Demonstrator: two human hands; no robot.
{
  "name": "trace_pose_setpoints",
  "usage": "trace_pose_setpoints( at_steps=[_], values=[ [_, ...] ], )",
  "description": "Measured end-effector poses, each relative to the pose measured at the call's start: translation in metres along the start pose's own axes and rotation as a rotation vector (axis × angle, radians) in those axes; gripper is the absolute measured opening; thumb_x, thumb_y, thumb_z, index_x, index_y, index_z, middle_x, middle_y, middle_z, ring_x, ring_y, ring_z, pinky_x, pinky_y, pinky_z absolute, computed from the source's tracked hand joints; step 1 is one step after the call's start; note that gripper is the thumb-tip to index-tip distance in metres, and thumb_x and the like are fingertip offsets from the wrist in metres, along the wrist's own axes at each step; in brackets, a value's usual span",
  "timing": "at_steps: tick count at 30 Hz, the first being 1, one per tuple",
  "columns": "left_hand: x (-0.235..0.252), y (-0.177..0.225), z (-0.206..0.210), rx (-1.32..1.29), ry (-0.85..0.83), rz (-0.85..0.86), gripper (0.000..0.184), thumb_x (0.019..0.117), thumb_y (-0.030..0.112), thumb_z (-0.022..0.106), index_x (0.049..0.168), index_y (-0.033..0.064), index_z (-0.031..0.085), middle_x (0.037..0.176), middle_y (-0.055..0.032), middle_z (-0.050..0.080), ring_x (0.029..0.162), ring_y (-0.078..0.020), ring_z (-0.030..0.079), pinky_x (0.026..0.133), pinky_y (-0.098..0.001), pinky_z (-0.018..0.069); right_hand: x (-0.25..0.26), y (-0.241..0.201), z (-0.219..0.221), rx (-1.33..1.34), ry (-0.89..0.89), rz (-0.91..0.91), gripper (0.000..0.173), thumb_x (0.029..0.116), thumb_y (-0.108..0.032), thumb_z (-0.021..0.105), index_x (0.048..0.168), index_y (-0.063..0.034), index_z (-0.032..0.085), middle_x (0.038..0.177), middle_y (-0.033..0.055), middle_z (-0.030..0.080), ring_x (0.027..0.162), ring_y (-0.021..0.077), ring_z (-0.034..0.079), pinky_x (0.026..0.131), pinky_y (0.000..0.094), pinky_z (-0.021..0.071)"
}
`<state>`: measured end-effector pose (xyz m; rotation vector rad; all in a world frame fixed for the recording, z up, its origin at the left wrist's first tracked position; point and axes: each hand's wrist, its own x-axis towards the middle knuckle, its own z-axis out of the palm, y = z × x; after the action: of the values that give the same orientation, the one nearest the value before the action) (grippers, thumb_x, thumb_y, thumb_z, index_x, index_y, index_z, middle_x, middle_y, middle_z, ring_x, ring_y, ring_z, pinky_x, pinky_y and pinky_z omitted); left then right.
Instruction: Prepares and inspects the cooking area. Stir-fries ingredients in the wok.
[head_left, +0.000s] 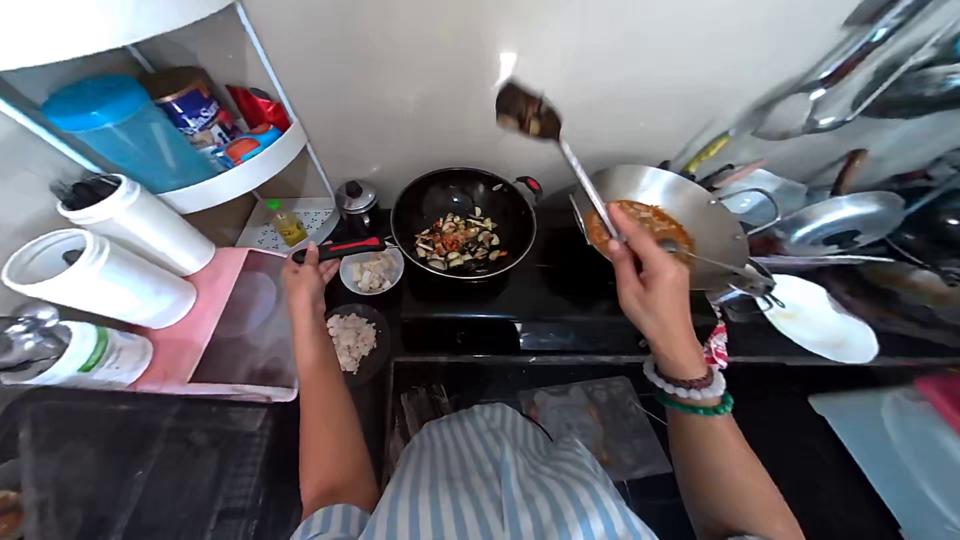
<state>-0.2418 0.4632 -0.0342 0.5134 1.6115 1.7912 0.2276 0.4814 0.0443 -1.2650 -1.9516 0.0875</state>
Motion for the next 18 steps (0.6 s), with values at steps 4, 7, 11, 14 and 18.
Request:
trace_pose_setpoints(
  at_steps=[4,7,11,14,18],
  values=[
    [0.002,0.002,0.001,0.008,0.014,0.004,0.039,0.1101,0.024,0.048,0.139,-0.0007,0.045,0.117,-0.0149,0.068,0.086,-0.0188,0.074,0.079,-0.0353,0.0634,0.012,-0.034,-0.032,0.003,0.192,-0.02,0.05,0.1109,-0.024,0.045,0.16,-0.017,0.038,0.125,0.0153,0.068,0.087,0.0168,0.067,0.076,0.0348,0.0572],
    [0.003,0.002,0.002,0.007,0.018,0.002,0.039,0.1101,0.024,0.048,0.139,-0.0017,0.044,0.116,-0.0148,0.069,0.084,-0.0183,0.074,0.078,-0.0344,0.0635,-0.002,-0.022,0.002,-0.141,0.171,0.01,0.052,0.1104,-0.019,0.042,0.162,-0.0123,0.034,0.116,0.0217,0.066,0.081,0.027,0.066,0.071,0.0445,0.057],
    [0.006,0.0,-0.003,0.0,0.01,0.005,0.039,0.1103,0.024,0.048,0.139,-0.0018,0.043,0.115,-0.0144,0.07,0.084,-0.018,0.074,0.078,-0.0337,0.0635,-0.049,0.025,0.064,-0.321,-0.23,0.2,0.045,0.11,-0.026,0.042,0.154,-0.0311,0.05,0.097,0.0239,0.07,0.076,0.0469,0.068,0.062,0.0659,0.0506],
    [0.006,-0.001,-0.002,0.002,-0.004,0.015,0.04,0.11,0.024,0.049,0.14,-0.0019,0.043,0.117,-0.0148,0.068,0.085,-0.0179,0.074,0.078,-0.0339,0.0632,-0.042,0.028,0.057,-0.282,-0.25,0.205,0.043,0.1099,-0.027,0.044,0.152,-0.0317,0.053,0.099,0.0225,0.072,0.08,0.0466,0.069,0.066,0.0672,0.051],
    [0.005,0.004,-0.001,0.005,-0.002,0.014,0.038,0.1103,0.024,0.048,0.137,-0.0025,0.046,0.114,-0.0147,0.069,0.084,-0.017,0.074,0.078,-0.0335,0.063,0.001,0.017,0.035,-0.306,-0.31,0.086,0.043,0.1088,-0.026,0.049,0.151,-0.0308,0.053,0.105,0.0238,0.07,0.079,0.0481,0.068,0.064,0.0689,0.0499]
  ],
)
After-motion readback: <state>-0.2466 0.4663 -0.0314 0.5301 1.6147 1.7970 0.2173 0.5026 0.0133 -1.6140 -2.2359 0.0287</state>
